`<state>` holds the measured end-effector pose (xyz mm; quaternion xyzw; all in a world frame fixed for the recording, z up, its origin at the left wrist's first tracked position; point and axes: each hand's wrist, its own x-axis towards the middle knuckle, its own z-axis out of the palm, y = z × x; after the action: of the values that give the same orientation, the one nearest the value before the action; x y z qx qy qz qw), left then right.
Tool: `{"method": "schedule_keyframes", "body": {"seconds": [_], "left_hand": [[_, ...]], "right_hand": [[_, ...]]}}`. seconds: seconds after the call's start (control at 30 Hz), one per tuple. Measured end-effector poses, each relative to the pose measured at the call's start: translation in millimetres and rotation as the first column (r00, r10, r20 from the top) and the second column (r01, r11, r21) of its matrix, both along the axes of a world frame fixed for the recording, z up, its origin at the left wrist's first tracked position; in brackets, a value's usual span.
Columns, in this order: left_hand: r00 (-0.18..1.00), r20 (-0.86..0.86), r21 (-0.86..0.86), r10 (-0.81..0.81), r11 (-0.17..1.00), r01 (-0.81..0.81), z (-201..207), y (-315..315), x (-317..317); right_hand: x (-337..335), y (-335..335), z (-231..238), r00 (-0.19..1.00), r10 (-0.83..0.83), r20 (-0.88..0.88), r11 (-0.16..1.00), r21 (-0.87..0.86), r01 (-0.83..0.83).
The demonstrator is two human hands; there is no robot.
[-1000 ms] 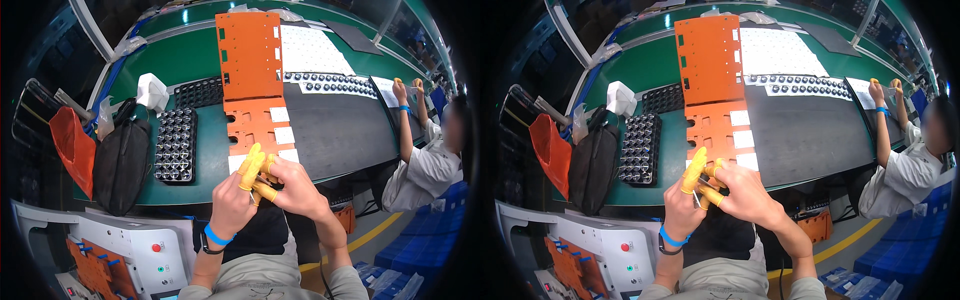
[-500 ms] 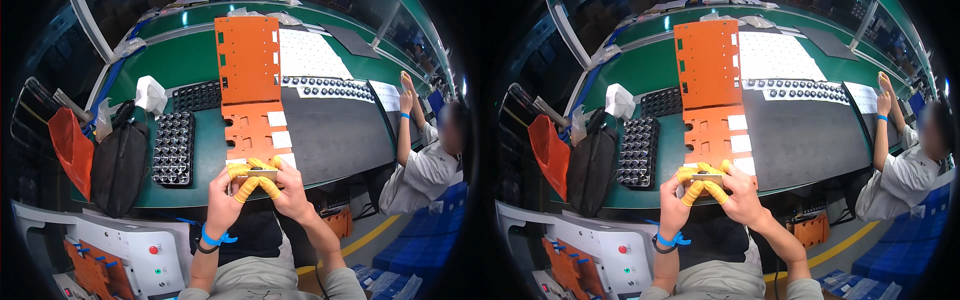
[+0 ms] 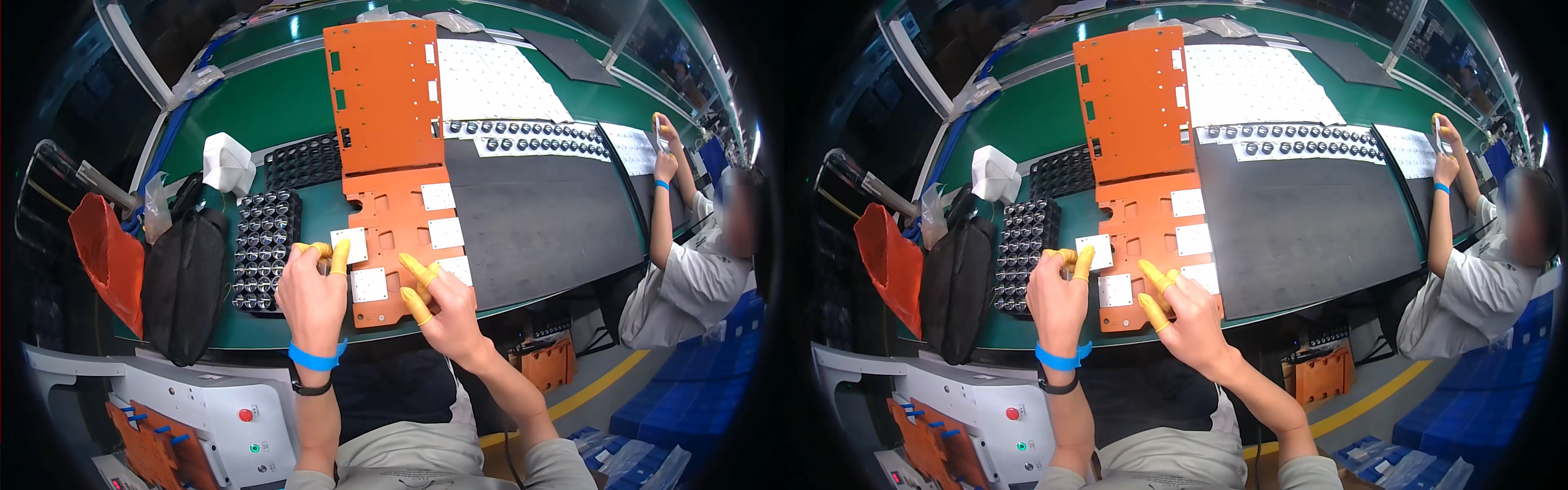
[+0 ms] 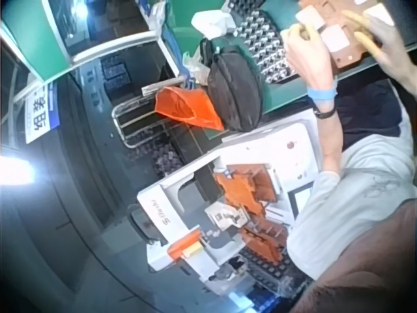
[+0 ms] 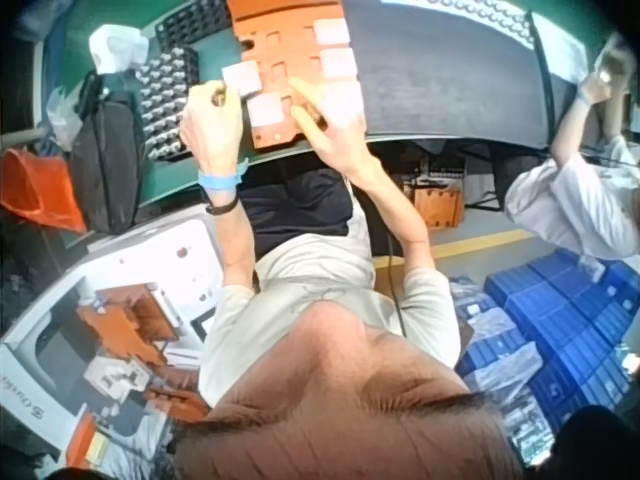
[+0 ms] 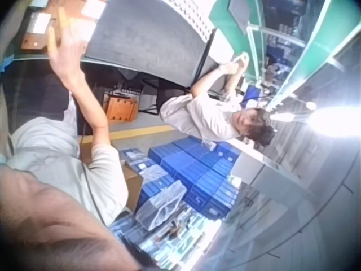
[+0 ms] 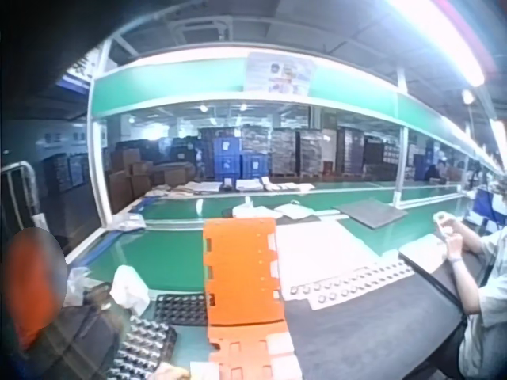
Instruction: The person places small cylindrical components into slots on an orange fixture, then wipes the fixture surface with a cloth. They handle the components one at a time, arranging them in a tray and positioning them on the fixture before moving the fixture to a machine.
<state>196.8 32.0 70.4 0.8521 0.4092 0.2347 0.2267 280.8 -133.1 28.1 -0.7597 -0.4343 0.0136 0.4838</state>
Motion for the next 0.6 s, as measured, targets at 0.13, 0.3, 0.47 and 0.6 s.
{"method": "schedule_keyframes", "body": {"seconds": [0.13,0.3,0.47,0.6], "left_hand": [[0.989,-0.148,0.041,-0.011,0.999,0.018,-3,7,10],[0.953,-0.284,-0.028,-0.109,0.994,0.105,-14,14,17],[0.955,-0.273,-0.027,-0.119,0.993,0.116,-18,11,21],[0.935,-0.343,-0.033,-0.094,0.996,0.088,-20,6,21]], "right_hand": [[-1,2,-1,0.998,-0.021,0.052,1.0,-0.003,0.021],[2,0,-7,0.994,-0.045,0.101,0.998,0.039,0.041],[3,3,-6,0.991,-0.072,0.113,0.993,0.098,0.061],[1,6,-6,0.989,-0.07,0.134,0.995,0.085,0.058]]}}
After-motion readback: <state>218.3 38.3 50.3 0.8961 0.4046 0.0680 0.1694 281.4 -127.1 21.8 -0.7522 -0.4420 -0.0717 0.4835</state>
